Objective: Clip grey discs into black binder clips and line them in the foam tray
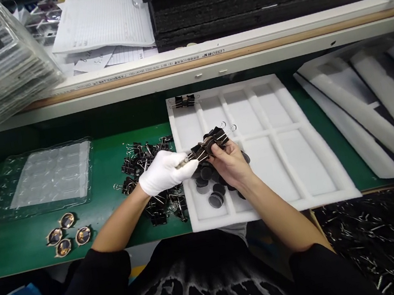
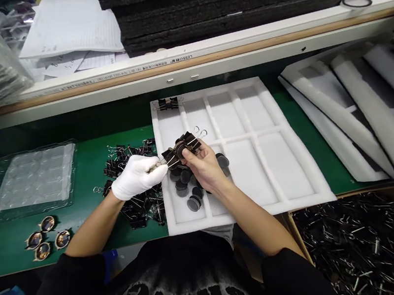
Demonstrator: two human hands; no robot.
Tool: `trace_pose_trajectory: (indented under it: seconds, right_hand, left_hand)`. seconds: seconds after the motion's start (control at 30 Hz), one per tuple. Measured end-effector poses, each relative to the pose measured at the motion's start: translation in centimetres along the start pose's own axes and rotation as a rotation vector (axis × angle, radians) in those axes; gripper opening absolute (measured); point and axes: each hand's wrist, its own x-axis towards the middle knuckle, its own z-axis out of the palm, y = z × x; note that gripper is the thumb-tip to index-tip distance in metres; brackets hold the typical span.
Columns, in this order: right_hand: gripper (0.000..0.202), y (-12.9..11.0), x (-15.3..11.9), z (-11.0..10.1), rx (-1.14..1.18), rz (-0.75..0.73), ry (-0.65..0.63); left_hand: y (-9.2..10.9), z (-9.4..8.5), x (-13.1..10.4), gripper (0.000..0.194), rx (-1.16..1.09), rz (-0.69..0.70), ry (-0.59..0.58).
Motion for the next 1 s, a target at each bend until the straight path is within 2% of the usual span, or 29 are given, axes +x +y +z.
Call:
trace_pose_trajectory:
  seconds: [0.13,0.23,0.4,0.57,0.63,0.73,0.8,0.9,1.0]
  right_hand:
    - [0.049,0.2,-0.2,0.1,-0.023,-0.057,0.064]
    - [0.048,0.5,-0.3,0.2,-0.038,-0.081,0.087]
    - [0.051,0.7,-0.3,0.1,-0.022,-0.033,0.042]
    - [0.050,0.2,-0.2,-0.2,0.077,0.007,-0.004]
    - [0.045,0.1,-0.1,-0.5,0.104,-0.032,-0.028]
    - [0.040,-0.1,-0.1,-1.0,0.006,-0.158,-0.095]
    - [0.041,-0.3,-0.1,-1.2,-0.097,-0.226,-0.156]
    - [0.066,-0.8,0.1,-1.5,-0.157,-0.212,-0.184]
    - [0.093,-1.1,0.5,-1.6,-0.149,-0.167,-0.147]
  left_hand:
    - [0.2,0.2,0.0,0.048,-0.104,-0.055,-0.015]
    - [0.2,0.2,0.1,0.047,-0.089,-0.069,-0.017]
    - [-0.1,0.2,0.2,0.047,-0.001,-0.072,-0.040]
    - [0.1,-0.5,0.1,0.045,0.039,-0.128,-0.093]
    - [0.5,-0.8,0.0,0.043,-0.137,-0.227,-0.135]
    - [1.4,-0.7,0.0,0.062,-0.534,-0.426,-0.277]
    - [1.7,-0.7,0.3,0.065,-0.692,-0.533,-0.322]
    - [1.5,-1.3,1.4,0.054,-0.719,-0.551,-0.234]
    - [0.8,-2.9,3.2,0.049,-0.522,-0.417,-0.113]
